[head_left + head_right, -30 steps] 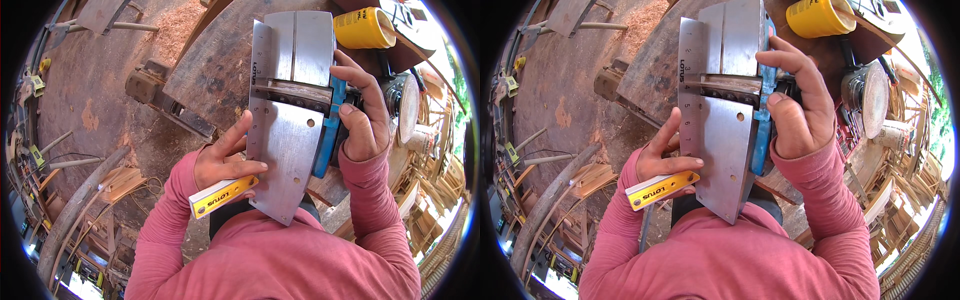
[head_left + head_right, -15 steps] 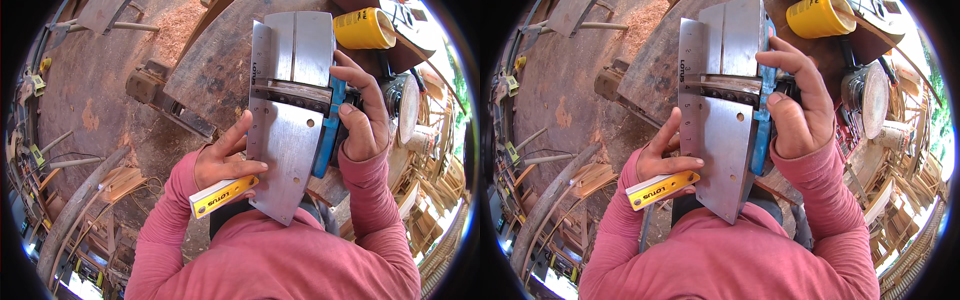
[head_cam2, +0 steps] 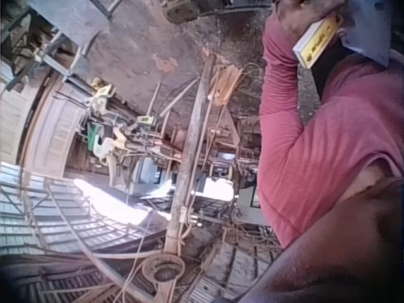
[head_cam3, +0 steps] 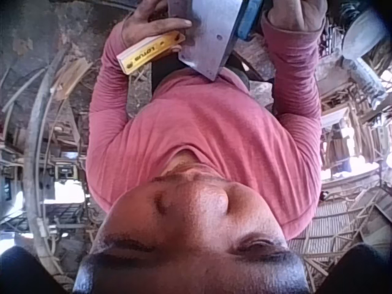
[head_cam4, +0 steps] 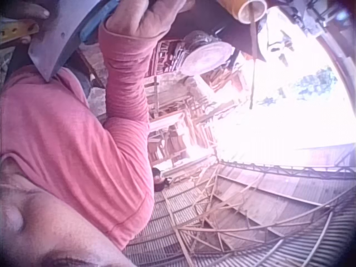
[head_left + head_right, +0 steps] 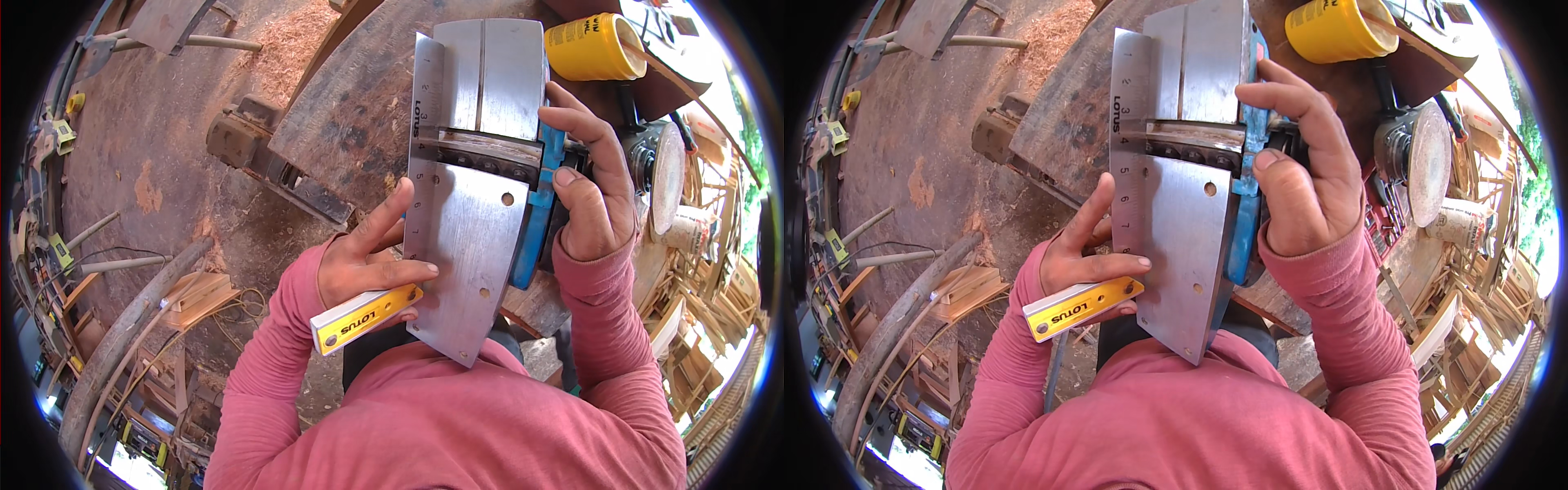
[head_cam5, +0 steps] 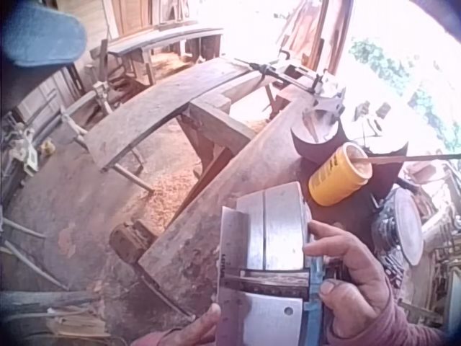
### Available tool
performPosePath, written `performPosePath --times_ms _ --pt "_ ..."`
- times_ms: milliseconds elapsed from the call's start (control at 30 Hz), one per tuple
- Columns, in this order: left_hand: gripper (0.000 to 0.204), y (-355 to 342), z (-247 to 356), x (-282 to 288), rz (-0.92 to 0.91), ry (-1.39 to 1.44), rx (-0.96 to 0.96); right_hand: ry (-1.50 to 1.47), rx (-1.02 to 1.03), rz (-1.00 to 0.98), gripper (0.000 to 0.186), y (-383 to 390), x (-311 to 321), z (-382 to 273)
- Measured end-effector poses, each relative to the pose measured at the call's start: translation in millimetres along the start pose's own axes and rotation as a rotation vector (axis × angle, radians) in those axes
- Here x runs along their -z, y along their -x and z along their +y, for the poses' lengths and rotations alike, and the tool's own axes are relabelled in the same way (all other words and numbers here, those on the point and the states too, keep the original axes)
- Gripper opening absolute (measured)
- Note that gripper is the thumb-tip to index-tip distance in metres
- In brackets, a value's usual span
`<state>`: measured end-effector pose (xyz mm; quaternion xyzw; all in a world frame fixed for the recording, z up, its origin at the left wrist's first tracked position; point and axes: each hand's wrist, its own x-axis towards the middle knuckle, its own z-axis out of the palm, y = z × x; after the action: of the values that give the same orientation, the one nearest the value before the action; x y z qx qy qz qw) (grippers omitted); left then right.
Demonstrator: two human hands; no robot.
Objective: The person uses a square ruler to check the alignment of the blades and the flatness of the base on an electric planer, sliding the ruler across the metal plate by hand.
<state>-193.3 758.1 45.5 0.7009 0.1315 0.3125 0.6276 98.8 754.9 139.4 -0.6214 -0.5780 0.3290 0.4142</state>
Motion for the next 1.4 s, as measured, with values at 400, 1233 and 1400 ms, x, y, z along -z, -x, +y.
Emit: performPosePath --times_ms 400,1233,1400 --pt "0.033 9 -5 -2 0.446 -0.179 0.099 -0.044 -0.030 0.010 0.050 0 -3 1" --pt "0.035 -60 8 36 0.314 -0.496 0.312 0.075 0.059 0.008 0.048 6 3 17" --pt "0.030 -67 -15 20 0.374 -0.462 0.252 0.073 0.051 -0.002 0.050 1 2 8"
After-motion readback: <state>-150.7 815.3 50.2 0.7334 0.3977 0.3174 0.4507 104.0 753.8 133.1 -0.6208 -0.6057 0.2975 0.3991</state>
